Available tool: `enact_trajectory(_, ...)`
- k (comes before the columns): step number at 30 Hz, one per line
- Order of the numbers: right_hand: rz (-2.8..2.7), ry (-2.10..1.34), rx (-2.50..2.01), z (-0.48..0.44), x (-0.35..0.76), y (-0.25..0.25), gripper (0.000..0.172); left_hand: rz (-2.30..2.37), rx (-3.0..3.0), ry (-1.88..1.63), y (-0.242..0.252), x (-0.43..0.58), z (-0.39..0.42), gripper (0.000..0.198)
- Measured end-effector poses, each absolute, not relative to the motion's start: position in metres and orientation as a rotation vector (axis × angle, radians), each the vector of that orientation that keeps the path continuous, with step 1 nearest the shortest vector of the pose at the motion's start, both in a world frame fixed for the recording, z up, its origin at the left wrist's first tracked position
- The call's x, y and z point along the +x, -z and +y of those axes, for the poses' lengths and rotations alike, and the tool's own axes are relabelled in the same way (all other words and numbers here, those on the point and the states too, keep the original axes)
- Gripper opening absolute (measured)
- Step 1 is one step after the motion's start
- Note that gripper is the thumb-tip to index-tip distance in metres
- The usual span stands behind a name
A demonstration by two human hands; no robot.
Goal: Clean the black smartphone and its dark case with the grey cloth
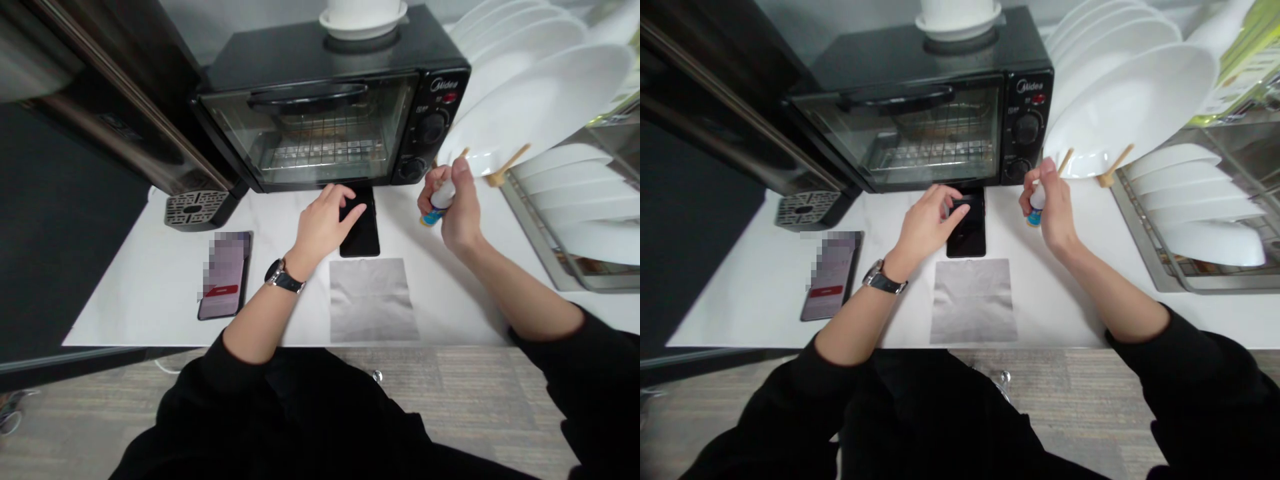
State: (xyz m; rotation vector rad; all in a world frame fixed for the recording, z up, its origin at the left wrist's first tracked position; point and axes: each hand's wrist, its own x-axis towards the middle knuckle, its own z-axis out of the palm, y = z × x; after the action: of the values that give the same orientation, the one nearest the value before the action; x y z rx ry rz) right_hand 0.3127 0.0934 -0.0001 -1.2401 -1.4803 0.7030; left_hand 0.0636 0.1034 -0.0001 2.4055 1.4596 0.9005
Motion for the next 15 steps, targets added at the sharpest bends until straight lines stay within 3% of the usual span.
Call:
enact_trajectory(3,-1.367,-0.701,-1.266,0.107,0.314,0.011,0.062,1.718,2.398,-0.678,0.011,0.057,0.108,0.058)
enact_trajectory(5,-1.344,-0.633,-1.302,0.110,0.312,0.019,0.056,1.721,2.446,-0.557,0.014,0.054,0.109,0.068)
enact_trajectory(12,-1.261,-0.422,-1.328,0.110,0.310,0.033,0.033,1.473,2.529,-0.432,0.010,0.045,0.119,0.049)
enact_trajectory(15,-1.266,-0.404,-1.286,0.109,0.309,0.031,0.034,1.448,2.543,-0.438,0.011,0.046,0.119,0.060)
